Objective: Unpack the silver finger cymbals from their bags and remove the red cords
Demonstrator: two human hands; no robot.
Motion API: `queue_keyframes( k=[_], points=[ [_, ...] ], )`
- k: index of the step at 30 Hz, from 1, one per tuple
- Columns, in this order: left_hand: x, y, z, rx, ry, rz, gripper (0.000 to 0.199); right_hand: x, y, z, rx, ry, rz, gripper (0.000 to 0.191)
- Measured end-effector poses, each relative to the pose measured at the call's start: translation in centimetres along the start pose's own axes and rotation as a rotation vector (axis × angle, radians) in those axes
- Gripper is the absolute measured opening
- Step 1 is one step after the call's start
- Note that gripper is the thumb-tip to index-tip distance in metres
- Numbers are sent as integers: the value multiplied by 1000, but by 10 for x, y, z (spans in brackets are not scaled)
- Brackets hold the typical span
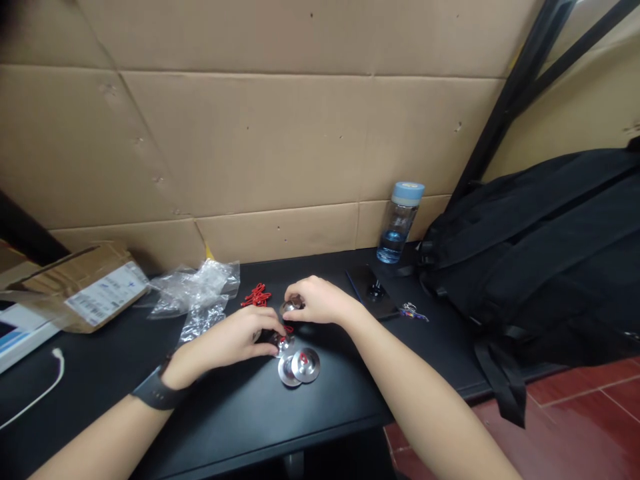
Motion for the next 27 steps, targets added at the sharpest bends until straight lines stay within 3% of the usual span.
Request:
queue_keyframes(
  k=[5,12,20,27],
  points=[
    [-2,2,6,1,23,44,12,0,1,4,-7,-4,6,20],
    [-2,3,15,-13,35,60,20,0,0,3,8,-13,-4,21],
    [-1,1,18,-54,34,47,17,-1,0,2,14,-12,-3,20],
    [7,-12,4,-117,41,0,47,-1,-1,3,-6,-12,12,19]
  ],
)
Point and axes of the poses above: each hand's wrist, its own x-axis away from the middle knuckle, its own y-axis out of the palm, z = x × y, the point moved 2 cm from there along -x, towards the middle knuckle, and after that the axes turned 8 degrees about -x, right-handed, at the moved point
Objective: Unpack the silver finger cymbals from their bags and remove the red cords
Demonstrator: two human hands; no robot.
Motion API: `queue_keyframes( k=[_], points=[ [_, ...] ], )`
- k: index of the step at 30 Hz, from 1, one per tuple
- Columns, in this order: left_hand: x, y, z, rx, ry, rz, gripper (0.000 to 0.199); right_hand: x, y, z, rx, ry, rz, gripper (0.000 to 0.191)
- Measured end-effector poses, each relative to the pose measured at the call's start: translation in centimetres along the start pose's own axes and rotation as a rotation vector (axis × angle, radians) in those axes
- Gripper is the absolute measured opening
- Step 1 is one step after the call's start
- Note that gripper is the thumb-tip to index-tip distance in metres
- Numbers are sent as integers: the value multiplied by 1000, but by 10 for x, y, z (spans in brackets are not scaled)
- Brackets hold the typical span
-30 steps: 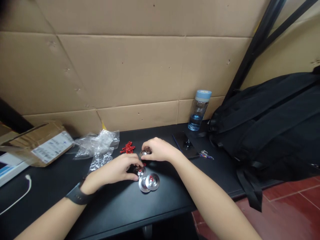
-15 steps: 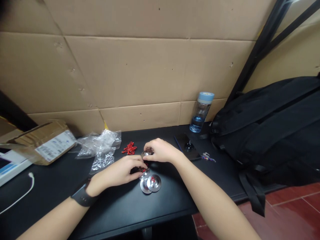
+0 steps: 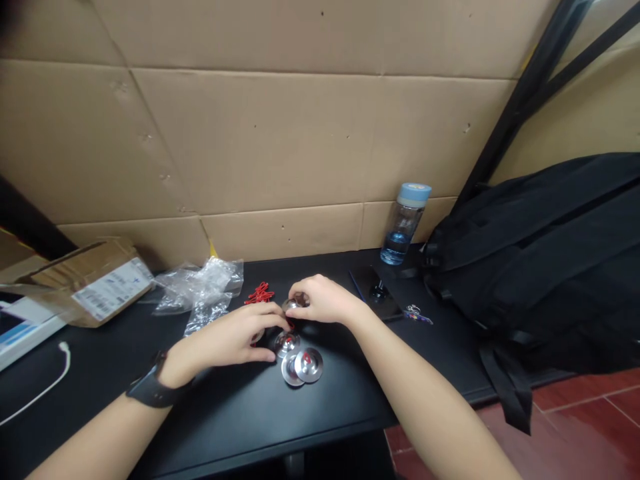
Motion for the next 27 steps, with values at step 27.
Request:
queue_keyframes(
  k=[27],
  points=[
    [11,-7,-25,-50,-119,-50,27,0,-1,6,-13,29,1,22]
  ],
)
Point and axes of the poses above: each hand's wrist, its own x-axis away from the middle knuckle, its own y-axis out of the palm, z = x × y, the point moved 2 cm from there along -x, towards the middle knuckle, and after that the axes turned 8 degrees about -x, right-handed, at the moved point
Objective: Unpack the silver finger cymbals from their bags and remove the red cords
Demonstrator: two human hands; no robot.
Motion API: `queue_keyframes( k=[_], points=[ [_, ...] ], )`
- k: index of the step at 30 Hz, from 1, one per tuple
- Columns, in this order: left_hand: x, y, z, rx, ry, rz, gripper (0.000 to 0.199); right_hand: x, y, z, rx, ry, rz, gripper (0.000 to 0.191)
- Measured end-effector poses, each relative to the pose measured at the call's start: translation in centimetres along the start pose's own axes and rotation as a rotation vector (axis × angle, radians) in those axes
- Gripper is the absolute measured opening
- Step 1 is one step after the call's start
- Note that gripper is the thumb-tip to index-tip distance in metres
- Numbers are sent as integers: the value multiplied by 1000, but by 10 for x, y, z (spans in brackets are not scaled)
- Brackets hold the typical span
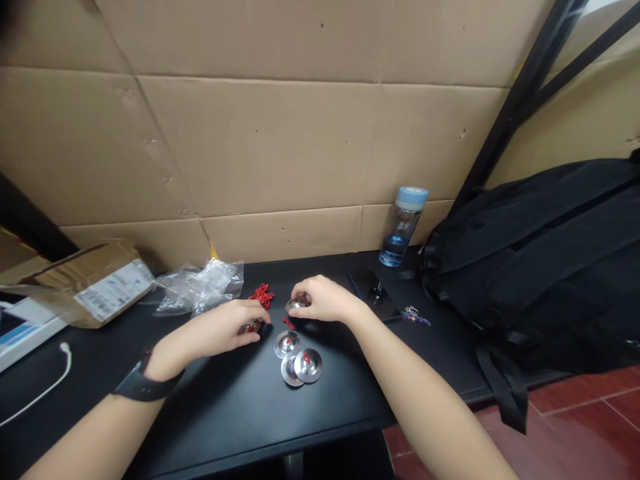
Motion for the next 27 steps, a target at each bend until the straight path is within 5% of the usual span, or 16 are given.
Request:
queue_keyframes(
  k=[18,27],
  points=[
    [-3,5,8,-46,17,58,25,-2,11,-6,24,-16,-61,21],
    [-7,0,14,-32,-55,296,27,-2,14,-14,-40,-81,-47,23]
  ],
)
Point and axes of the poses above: each hand's wrist, its own x-axis away from the middle knuckle, its own y-axis out of the palm, z = x × y, the point moved 2 cm from there along -x, towards the middle knuckle, and after that the axes turned 8 degrees about -x, right-handed, at the moved point
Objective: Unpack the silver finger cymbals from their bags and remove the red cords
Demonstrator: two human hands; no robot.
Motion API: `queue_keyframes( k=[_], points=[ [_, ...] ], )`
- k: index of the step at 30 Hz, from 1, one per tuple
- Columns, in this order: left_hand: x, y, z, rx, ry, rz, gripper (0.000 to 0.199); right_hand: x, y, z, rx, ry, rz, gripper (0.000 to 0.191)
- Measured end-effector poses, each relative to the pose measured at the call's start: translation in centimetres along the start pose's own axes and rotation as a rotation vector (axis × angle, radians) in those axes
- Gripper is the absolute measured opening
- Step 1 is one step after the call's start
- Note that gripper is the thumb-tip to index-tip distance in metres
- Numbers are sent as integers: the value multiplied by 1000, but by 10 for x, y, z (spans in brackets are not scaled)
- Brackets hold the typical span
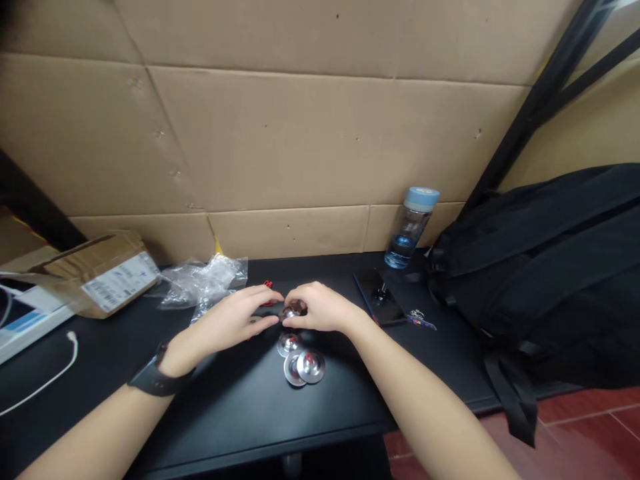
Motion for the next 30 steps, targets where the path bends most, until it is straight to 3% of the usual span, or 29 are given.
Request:
queue_keyframes(
  k=[9,13,17,24,30],
  points=[
    [-4,6,1,81,16,-4,17,1,-1,2,-85,56,83,25],
    [-1,8,0,46,-8,-52,18,3,-7,8,32,91,97,23],
    [0,13,3,21,65,-150,27,6,-15,22,181,207,149,22],
    [-1,15,12,22,146,-183,36,8,-15,31,259,325,70,22],
    [1,15,13,24,143,-209,39,8,-14,31,243,320,25,24]
  ],
)
Point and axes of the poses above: each hand's wrist, its own x-axis away from the middle knuckle, its own y-axis out of the palm, z = x × y, the point moved 2 cm from there along -x, towards the middle knuckle, and after that the axes turned 8 degrees about -x, right-handed, at the moved point
